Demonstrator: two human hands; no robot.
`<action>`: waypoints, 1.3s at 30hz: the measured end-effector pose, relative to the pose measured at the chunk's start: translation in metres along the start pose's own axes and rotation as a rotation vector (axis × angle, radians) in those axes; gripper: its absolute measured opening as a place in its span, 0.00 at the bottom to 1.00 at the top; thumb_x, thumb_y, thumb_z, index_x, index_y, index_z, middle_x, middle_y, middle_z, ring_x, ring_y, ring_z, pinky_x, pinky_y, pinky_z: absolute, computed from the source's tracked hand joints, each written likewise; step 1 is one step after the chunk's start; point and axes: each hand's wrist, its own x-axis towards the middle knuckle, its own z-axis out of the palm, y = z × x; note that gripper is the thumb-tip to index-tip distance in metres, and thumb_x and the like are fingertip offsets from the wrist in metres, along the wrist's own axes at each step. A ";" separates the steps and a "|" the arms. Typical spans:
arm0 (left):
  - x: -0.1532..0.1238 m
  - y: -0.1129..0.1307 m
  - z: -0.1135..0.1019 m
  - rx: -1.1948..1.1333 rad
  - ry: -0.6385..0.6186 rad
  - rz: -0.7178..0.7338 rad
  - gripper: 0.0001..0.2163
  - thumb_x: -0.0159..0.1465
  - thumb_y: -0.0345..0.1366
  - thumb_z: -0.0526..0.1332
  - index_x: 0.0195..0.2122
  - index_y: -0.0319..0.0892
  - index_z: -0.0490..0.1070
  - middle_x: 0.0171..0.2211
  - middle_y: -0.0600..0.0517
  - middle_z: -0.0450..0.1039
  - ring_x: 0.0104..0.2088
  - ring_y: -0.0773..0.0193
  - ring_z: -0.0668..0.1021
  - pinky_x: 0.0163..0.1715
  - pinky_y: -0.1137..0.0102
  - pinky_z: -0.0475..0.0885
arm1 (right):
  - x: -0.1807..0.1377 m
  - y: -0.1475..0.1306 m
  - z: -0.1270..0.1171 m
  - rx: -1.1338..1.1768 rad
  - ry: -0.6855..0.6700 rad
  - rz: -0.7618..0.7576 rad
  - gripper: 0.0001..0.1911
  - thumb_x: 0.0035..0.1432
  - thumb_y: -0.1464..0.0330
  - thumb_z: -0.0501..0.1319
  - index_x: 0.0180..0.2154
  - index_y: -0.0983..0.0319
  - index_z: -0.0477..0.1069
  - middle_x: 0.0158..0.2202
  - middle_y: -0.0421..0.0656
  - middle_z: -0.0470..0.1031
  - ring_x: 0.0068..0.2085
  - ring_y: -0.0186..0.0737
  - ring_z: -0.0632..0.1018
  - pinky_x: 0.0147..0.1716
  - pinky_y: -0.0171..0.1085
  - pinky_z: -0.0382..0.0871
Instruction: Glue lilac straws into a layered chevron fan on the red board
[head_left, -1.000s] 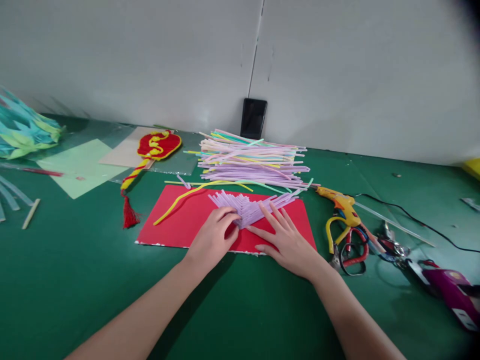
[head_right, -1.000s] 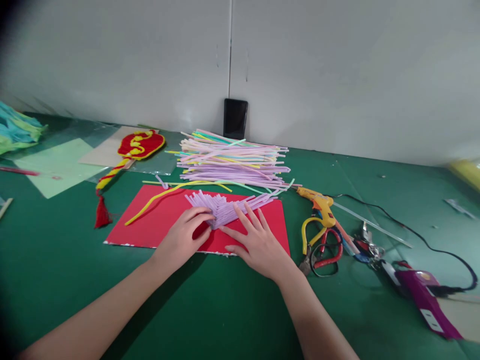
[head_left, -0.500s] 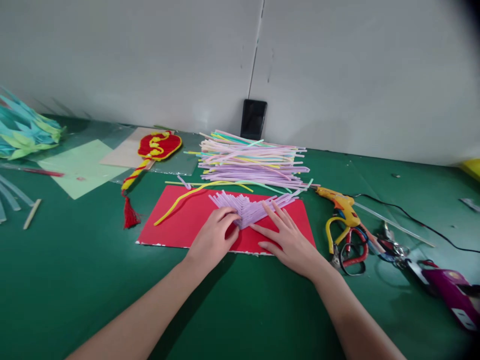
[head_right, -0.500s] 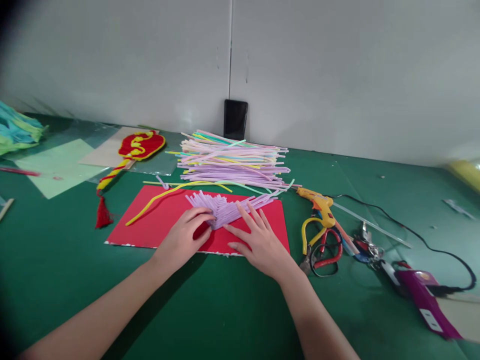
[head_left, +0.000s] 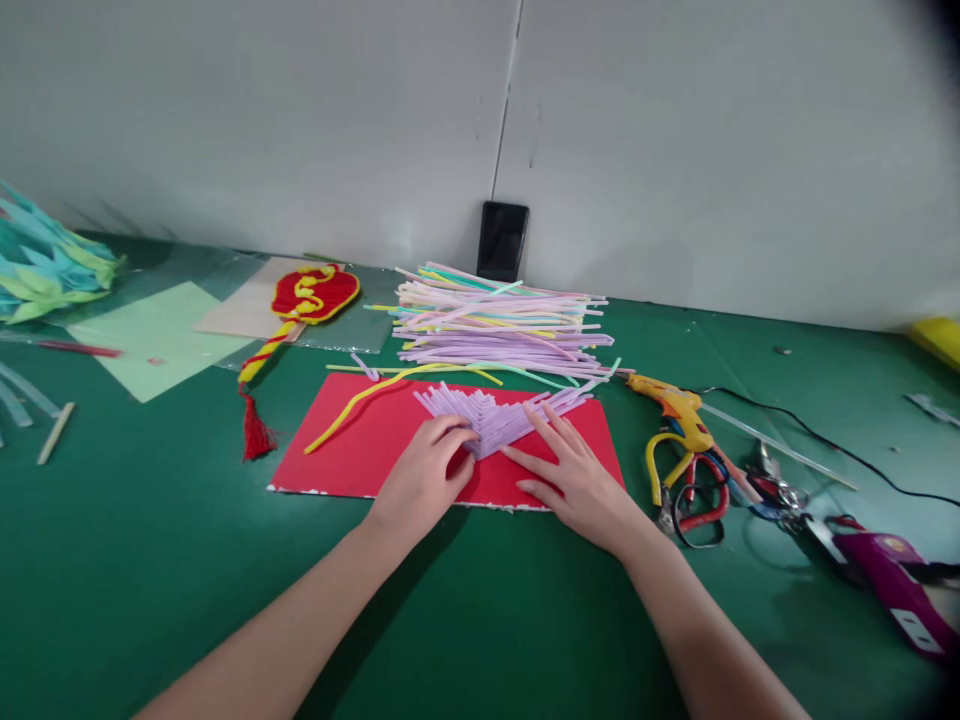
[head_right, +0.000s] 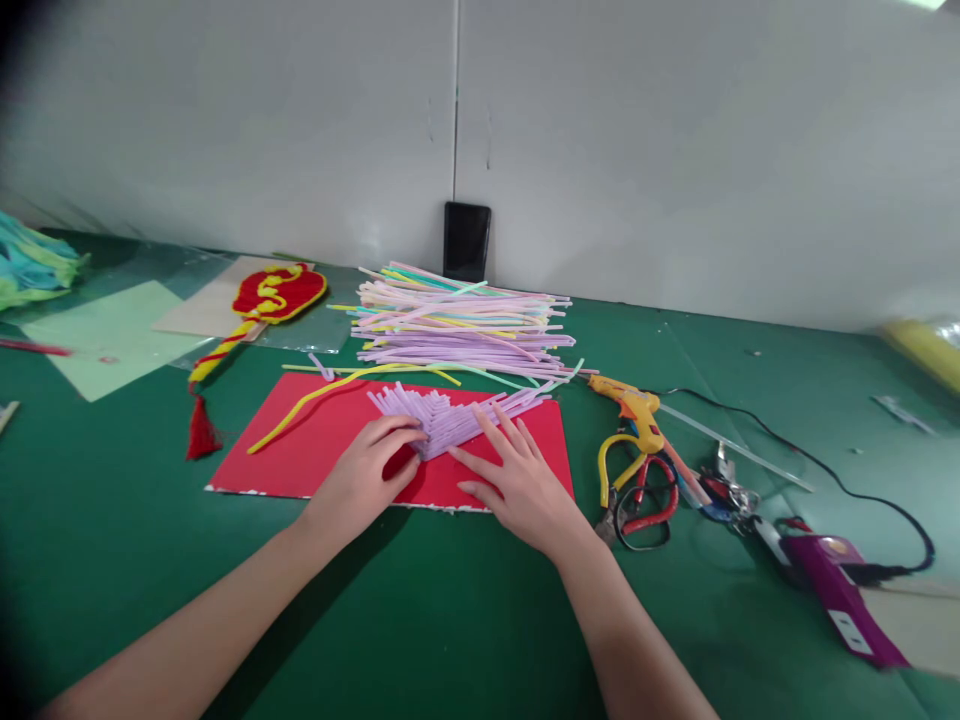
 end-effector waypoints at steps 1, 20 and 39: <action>0.000 0.000 0.000 -0.001 -0.001 -0.001 0.11 0.60 0.27 0.57 0.43 0.44 0.69 0.46 0.48 0.69 0.48 0.57 0.73 0.48 0.58 0.72 | -0.001 0.002 0.000 0.015 0.006 0.012 0.22 0.63 0.59 0.50 0.58 0.45 0.59 0.68 0.34 0.36 0.66 0.51 0.42 0.61 0.55 0.51; 0.000 0.000 0.000 -0.009 -0.032 -0.022 0.10 0.61 0.27 0.57 0.43 0.43 0.68 0.47 0.48 0.68 0.49 0.58 0.72 0.49 0.58 0.71 | -0.003 0.008 -0.003 -0.056 0.036 0.089 0.21 0.64 0.58 0.49 0.57 0.46 0.61 0.68 0.33 0.36 0.67 0.51 0.43 0.61 0.55 0.49; 0.000 0.000 0.001 -0.019 -0.011 -0.014 0.10 0.60 0.26 0.58 0.43 0.43 0.69 0.47 0.48 0.68 0.49 0.59 0.72 0.50 0.59 0.71 | -0.011 0.026 -0.005 -0.043 0.071 0.125 0.21 0.65 0.60 0.48 0.58 0.46 0.60 0.68 0.32 0.36 0.66 0.51 0.43 0.62 0.54 0.49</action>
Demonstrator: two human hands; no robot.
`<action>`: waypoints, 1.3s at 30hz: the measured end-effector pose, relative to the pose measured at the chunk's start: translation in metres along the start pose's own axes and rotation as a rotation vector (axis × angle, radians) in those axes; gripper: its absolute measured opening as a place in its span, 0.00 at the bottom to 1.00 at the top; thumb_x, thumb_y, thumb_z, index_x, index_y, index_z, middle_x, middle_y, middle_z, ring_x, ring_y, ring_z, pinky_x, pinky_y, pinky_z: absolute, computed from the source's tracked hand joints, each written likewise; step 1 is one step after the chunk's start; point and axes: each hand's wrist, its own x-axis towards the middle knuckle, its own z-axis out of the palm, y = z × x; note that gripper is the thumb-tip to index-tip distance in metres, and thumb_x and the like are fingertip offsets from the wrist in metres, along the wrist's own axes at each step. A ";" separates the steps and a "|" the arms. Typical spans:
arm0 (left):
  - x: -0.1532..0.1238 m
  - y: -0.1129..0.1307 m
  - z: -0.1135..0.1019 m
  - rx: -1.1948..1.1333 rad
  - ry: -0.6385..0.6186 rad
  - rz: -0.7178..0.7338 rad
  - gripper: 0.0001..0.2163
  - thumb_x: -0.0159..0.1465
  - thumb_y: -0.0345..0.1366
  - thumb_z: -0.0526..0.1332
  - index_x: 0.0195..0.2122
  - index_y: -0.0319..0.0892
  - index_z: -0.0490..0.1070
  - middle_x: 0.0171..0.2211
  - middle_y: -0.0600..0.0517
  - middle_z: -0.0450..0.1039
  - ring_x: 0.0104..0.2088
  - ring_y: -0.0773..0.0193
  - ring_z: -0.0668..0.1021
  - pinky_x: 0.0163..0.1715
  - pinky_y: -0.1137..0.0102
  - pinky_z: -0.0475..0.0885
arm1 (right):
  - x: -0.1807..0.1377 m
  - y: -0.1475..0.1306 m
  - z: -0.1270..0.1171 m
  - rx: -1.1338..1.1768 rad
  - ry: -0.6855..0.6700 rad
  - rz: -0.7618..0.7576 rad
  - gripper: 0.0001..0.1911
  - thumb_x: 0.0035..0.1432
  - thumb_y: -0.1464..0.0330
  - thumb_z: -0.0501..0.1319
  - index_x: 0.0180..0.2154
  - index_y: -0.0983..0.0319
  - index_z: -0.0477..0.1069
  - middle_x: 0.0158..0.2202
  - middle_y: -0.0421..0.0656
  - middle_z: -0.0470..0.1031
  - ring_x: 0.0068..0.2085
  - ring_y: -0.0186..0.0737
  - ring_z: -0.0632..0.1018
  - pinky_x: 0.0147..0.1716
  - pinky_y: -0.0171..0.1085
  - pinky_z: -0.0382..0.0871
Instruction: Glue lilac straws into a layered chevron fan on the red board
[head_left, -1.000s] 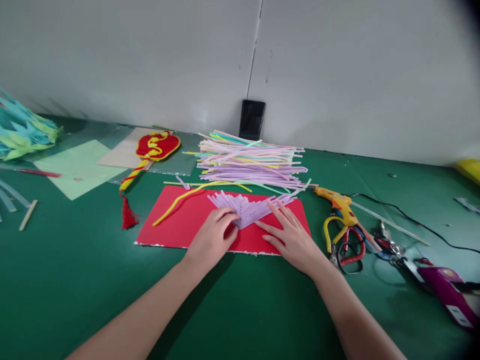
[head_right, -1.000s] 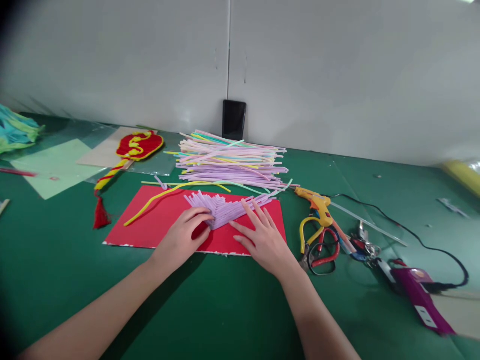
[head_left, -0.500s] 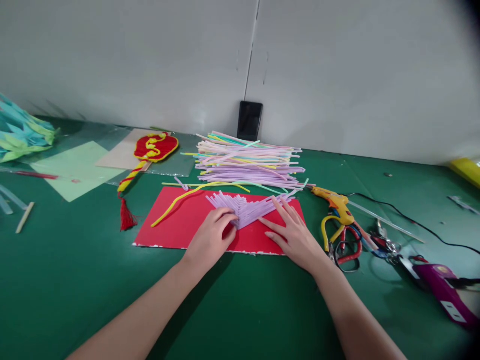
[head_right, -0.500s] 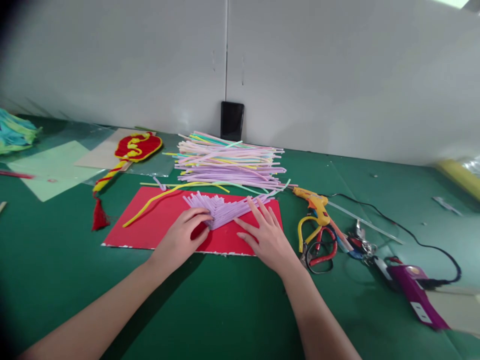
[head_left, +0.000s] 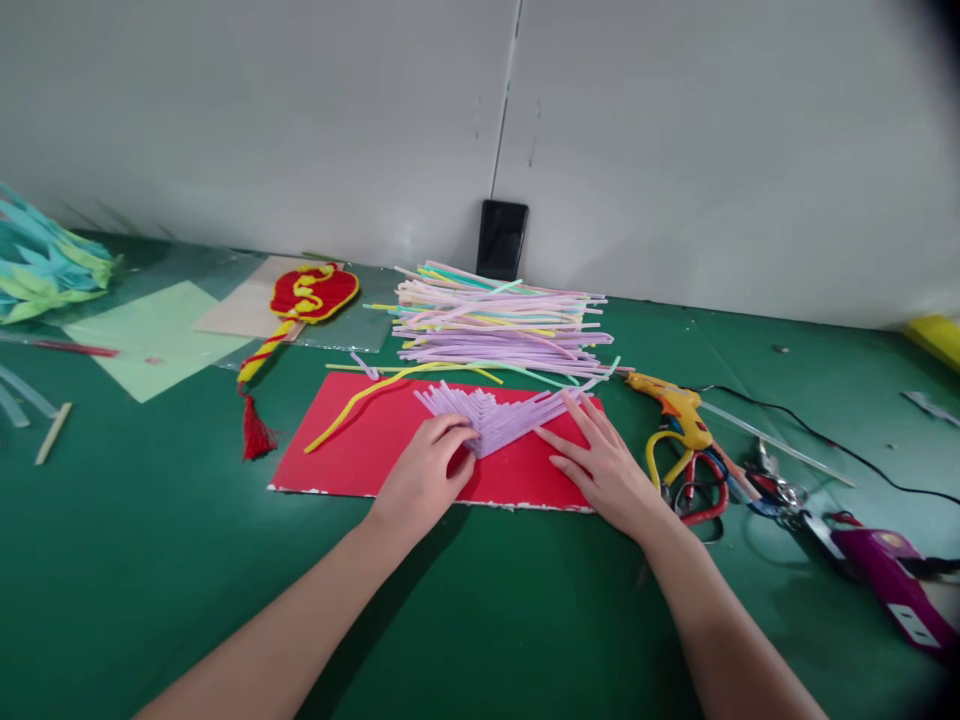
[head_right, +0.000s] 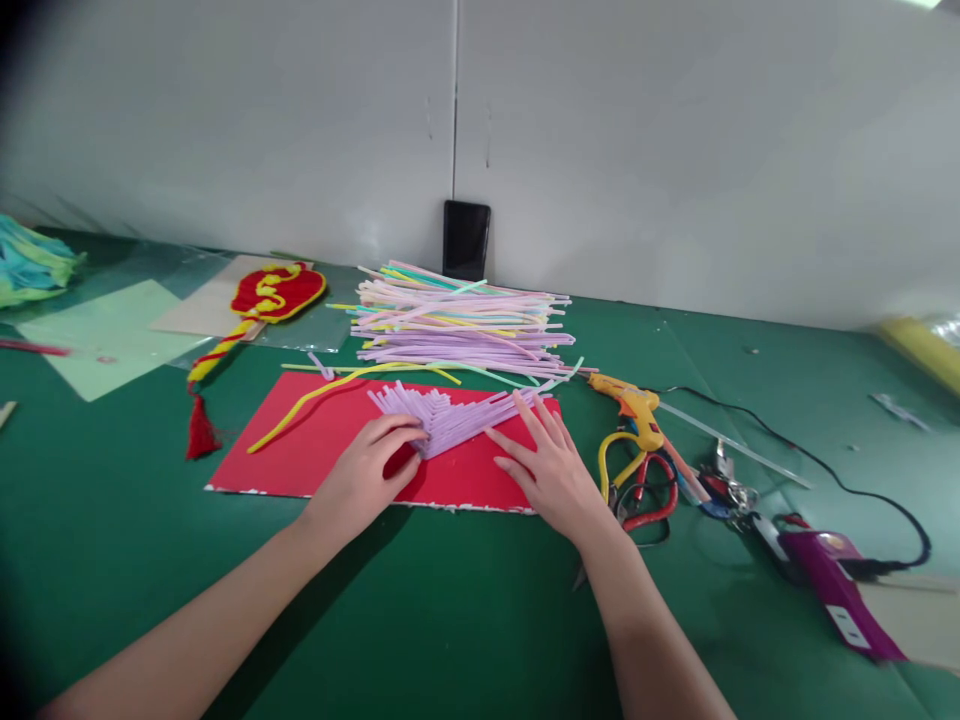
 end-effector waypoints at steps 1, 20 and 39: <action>0.000 0.000 0.000 -0.001 0.002 0.001 0.11 0.60 0.26 0.58 0.43 0.43 0.69 0.47 0.48 0.68 0.49 0.59 0.72 0.50 0.59 0.70 | 0.000 0.001 0.001 -0.001 -0.004 0.003 0.21 0.65 0.60 0.48 0.58 0.46 0.60 0.68 0.32 0.37 0.66 0.51 0.44 0.62 0.54 0.49; 0.000 0.000 -0.001 -0.005 -0.018 -0.019 0.10 0.61 0.27 0.57 0.43 0.44 0.68 0.47 0.49 0.68 0.49 0.60 0.72 0.50 0.60 0.70 | 0.000 0.007 0.006 -0.026 -0.045 0.104 0.22 0.66 0.59 0.44 0.59 0.48 0.58 0.67 0.37 0.46 0.66 0.46 0.46 0.62 0.53 0.47; 0.000 0.001 -0.002 -0.016 -0.022 -0.021 0.10 0.61 0.27 0.56 0.43 0.44 0.68 0.47 0.48 0.68 0.49 0.59 0.72 0.50 0.58 0.70 | 0.002 0.007 0.003 0.030 -0.044 0.196 0.22 0.66 0.58 0.44 0.58 0.51 0.60 0.66 0.38 0.48 0.66 0.44 0.48 0.62 0.54 0.46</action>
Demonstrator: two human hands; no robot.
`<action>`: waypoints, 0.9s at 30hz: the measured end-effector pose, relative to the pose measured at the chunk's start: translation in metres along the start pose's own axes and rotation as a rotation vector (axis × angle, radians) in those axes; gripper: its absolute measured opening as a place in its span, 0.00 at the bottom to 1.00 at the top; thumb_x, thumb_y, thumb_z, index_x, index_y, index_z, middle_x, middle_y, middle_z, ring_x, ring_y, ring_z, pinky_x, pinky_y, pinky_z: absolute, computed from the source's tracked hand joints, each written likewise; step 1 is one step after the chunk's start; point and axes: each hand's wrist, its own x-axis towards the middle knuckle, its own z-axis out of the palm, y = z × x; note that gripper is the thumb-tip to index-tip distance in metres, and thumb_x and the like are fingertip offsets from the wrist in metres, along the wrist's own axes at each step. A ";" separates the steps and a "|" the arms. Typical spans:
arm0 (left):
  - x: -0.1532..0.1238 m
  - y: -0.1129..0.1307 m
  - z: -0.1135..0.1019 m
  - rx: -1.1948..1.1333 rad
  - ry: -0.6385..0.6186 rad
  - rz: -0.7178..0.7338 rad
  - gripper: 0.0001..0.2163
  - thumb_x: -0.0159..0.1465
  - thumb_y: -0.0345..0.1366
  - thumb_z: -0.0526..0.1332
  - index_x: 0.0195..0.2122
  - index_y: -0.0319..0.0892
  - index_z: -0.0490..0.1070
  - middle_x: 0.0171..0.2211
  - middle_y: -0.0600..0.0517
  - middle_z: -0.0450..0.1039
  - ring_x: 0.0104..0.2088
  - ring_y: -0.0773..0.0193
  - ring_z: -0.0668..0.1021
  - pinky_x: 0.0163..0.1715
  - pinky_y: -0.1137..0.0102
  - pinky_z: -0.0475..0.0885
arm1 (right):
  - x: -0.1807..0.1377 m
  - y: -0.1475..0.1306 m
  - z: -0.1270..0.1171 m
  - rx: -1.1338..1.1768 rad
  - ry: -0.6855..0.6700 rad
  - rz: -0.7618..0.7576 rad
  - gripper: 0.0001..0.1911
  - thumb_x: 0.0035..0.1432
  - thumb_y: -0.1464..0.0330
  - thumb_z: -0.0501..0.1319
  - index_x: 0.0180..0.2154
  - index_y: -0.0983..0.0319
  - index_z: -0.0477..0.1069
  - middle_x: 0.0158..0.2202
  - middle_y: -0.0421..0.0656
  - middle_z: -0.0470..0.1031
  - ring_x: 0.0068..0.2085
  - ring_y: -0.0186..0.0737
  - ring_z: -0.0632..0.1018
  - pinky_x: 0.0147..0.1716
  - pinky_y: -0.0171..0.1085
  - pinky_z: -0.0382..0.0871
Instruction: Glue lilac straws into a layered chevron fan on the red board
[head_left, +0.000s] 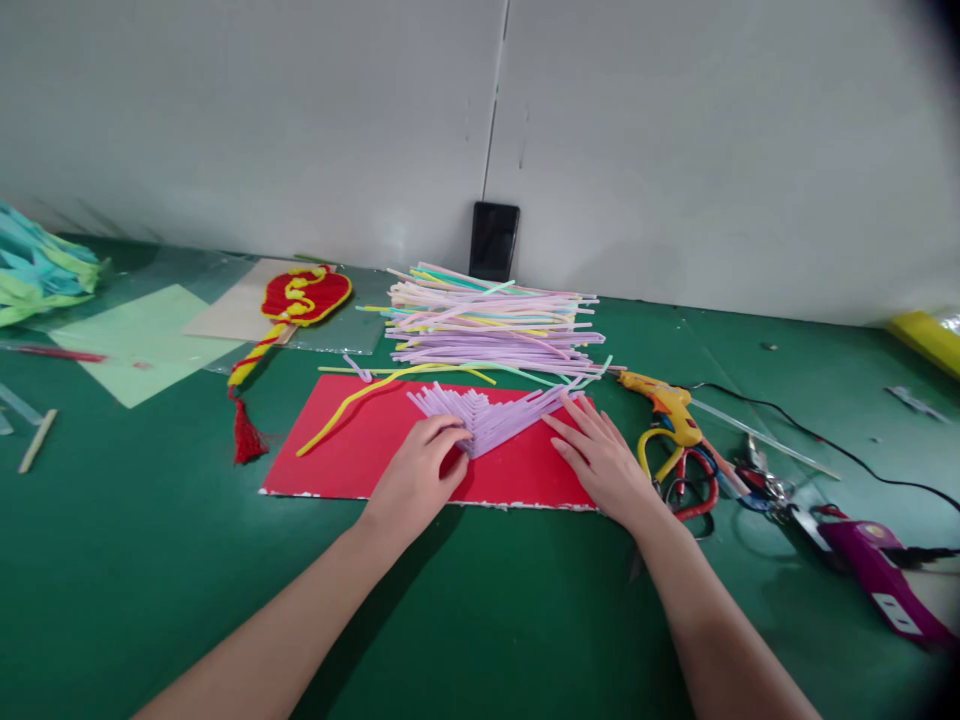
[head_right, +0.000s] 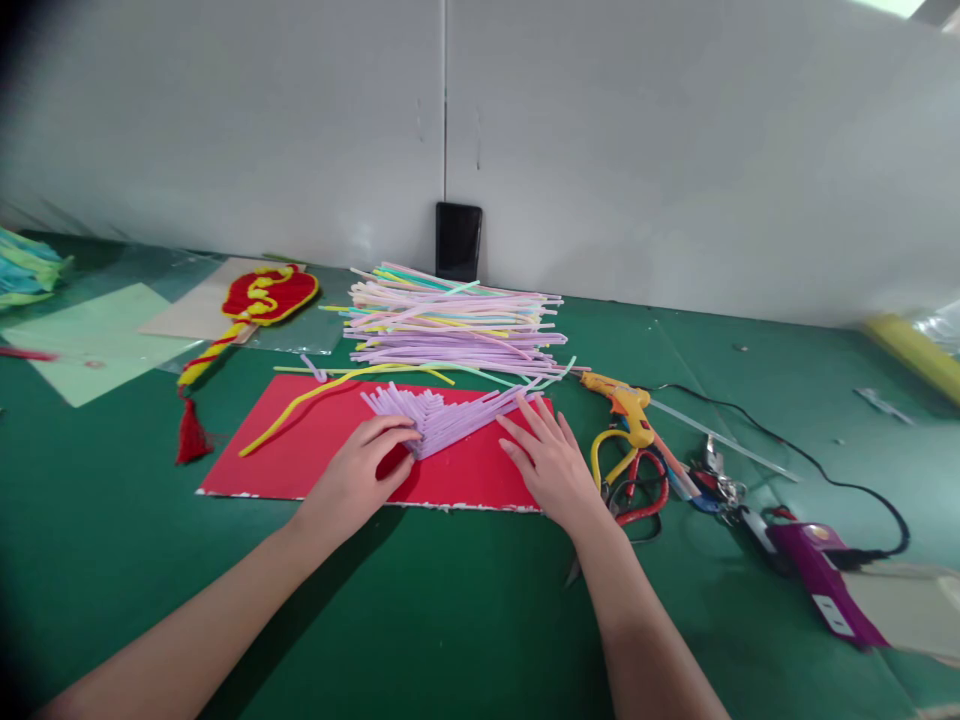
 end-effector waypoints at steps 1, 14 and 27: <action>0.000 0.000 0.000 0.001 -0.005 -0.004 0.10 0.61 0.27 0.56 0.43 0.44 0.68 0.47 0.48 0.68 0.49 0.59 0.72 0.50 0.58 0.70 | 0.000 0.000 0.000 0.010 0.001 -0.003 0.23 0.66 0.58 0.44 0.59 0.51 0.58 0.66 0.39 0.49 0.66 0.43 0.49 0.62 0.54 0.47; 0.000 0.002 0.000 -0.013 0.004 -0.009 0.10 0.61 0.26 0.57 0.43 0.43 0.69 0.47 0.49 0.68 0.49 0.60 0.72 0.52 0.58 0.69 | 0.001 0.001 0.006 -0.026 0.038 -0.002 0.25 0.65 0.56 0.45 0.61 0.53 0.55 0.64 0.40 0.55 0.65 0.45 0.53 0.60 0.54 0.51; -0.003 0.001 -0.003 -0.019 0.099 -0.033 0.13 0.64 0.26 0.52 0.48 0.44 0.66 0.48 0.48 0.68 0.51 0.60 0.71 0.53 0.60 0.68 | 0.005 0.001 0.010 0.123 0.276 0.039 0.24 0.65 0.59 0.45 0.59 0.58 0.60 0.62 0.47 0.58 0.63 0.45 0.57 0.60 0.50 0.55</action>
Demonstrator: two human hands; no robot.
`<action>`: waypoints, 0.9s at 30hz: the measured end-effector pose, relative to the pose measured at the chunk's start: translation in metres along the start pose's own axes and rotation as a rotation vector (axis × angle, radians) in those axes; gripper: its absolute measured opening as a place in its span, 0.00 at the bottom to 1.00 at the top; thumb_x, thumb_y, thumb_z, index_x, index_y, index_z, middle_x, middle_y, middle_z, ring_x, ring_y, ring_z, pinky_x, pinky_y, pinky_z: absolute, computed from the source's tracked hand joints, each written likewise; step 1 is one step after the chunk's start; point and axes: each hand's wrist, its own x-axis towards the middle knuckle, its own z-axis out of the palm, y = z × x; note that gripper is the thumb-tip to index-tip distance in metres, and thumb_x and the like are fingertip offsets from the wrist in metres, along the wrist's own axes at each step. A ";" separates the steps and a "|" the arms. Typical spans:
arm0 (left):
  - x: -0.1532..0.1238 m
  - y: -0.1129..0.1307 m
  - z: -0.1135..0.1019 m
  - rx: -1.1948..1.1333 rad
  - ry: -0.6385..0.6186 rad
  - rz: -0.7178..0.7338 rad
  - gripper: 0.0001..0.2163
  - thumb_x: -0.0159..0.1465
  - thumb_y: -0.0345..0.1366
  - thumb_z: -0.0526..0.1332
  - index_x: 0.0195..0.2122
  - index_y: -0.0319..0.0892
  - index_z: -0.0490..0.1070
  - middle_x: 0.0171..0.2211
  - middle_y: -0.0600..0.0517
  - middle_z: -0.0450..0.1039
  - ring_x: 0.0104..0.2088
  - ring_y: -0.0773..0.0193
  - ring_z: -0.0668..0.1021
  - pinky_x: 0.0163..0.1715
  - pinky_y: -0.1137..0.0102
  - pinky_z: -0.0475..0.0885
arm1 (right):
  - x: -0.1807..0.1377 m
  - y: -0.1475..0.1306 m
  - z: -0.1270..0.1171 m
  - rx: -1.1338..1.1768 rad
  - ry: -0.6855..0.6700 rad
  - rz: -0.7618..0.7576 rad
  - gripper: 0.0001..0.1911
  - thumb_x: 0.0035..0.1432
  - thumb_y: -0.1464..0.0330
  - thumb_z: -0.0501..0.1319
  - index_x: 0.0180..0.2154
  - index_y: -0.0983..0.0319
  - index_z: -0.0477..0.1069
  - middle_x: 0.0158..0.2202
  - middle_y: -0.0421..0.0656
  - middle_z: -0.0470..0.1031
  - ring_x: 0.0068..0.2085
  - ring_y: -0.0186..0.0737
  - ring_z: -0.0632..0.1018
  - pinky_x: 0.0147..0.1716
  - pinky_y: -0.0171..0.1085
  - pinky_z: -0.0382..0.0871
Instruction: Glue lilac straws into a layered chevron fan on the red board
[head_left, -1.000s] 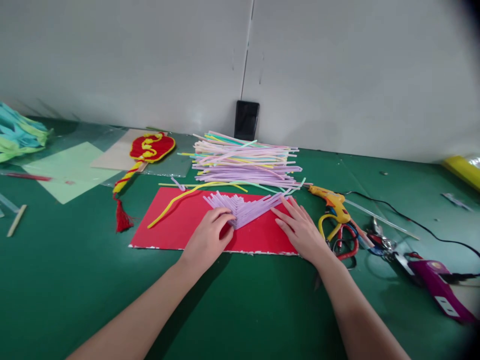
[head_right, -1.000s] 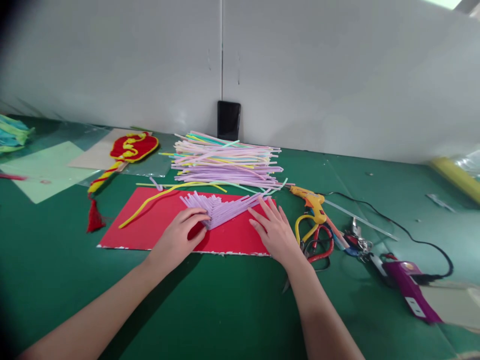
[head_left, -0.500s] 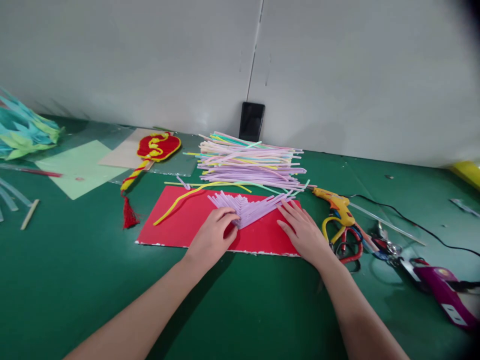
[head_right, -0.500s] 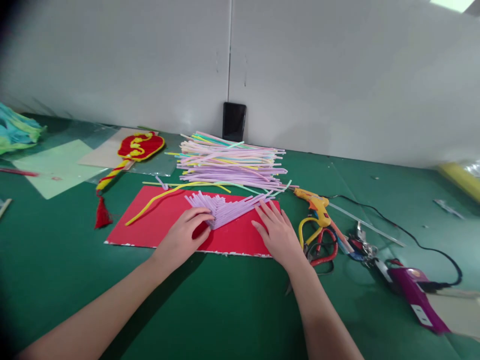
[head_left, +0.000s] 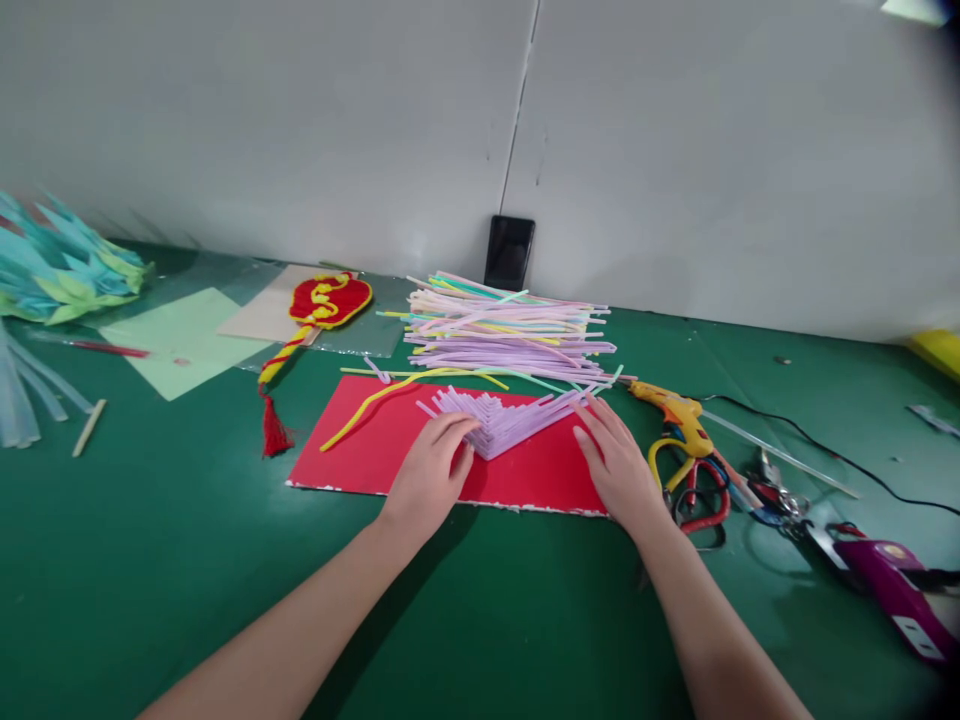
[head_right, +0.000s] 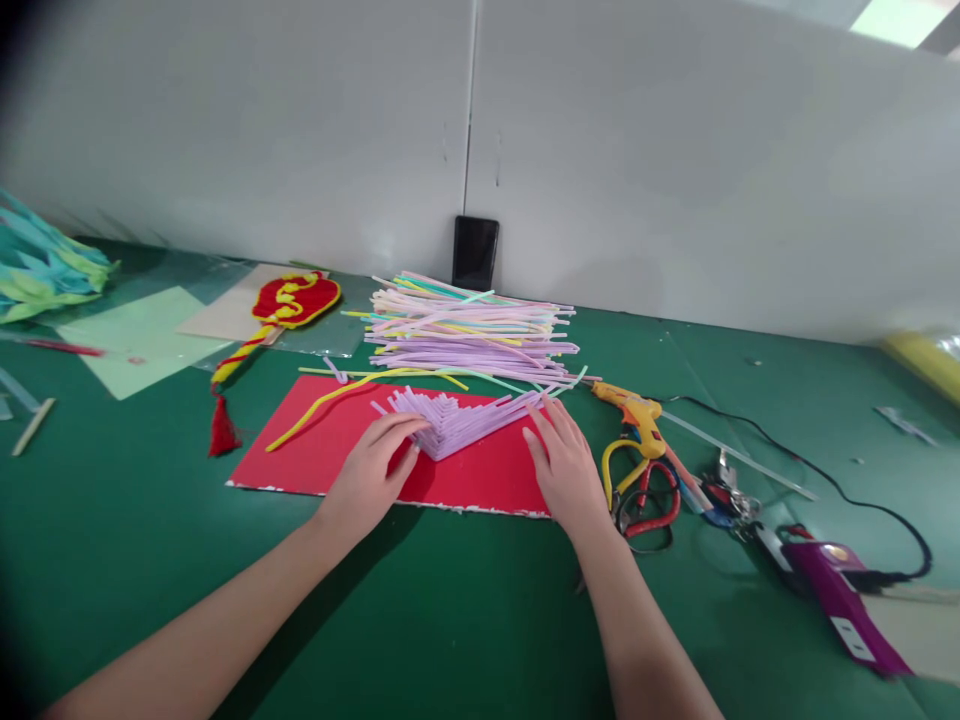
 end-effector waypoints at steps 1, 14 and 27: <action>0.000 0.000 0.000 0.005 0.007 0.006 0.13 0.64 0.26 0.52 0.48 0.44 0.66 0.48 0.48 0.68 0.51 0.60 0.71 0.52 0.60 0.68 | 0.001 0.000 0.000 0.015 0.022 0.012 0.23 0.65 0.59 0.45 0.57 0.58 0.62 0.61 0.47 0.60 0.63 0.45 0.59 0.59 0.50 0.56; 0.015 0.006 -0.009 0.063 -0.051 0.042 0.10 0.63 0.29 0.56 0.45 0.44 0.68 0.46 0.49 0.70 0.48 0.60 0.73 0.49 0.60 0.70 | 0.002 0.015 -0.019 0.126 0.215 0.061 0.20 0.63 0.60 0.47 0.48 0.60 0.71 0.52 0.49 0.70 0.54 0.45 0.70 0.55 0.49 0.63; 0.121 0.021 0.005 0.325 -0.719 0.058 0.19 0.46 0.35 0.68 0.41 0.41 0.73 0.40 0.48 0.75 0.39 0.56 0.76 0.34 0.71 0.67 | 0.003 0.022 -0.021 0.208 0.243 0.060 0.18 0.62 0.61 0.49 0.43 0.60 0.74 0.48 0.50 0.74 0.51 0.45 0.73 0.53 0.48 0.65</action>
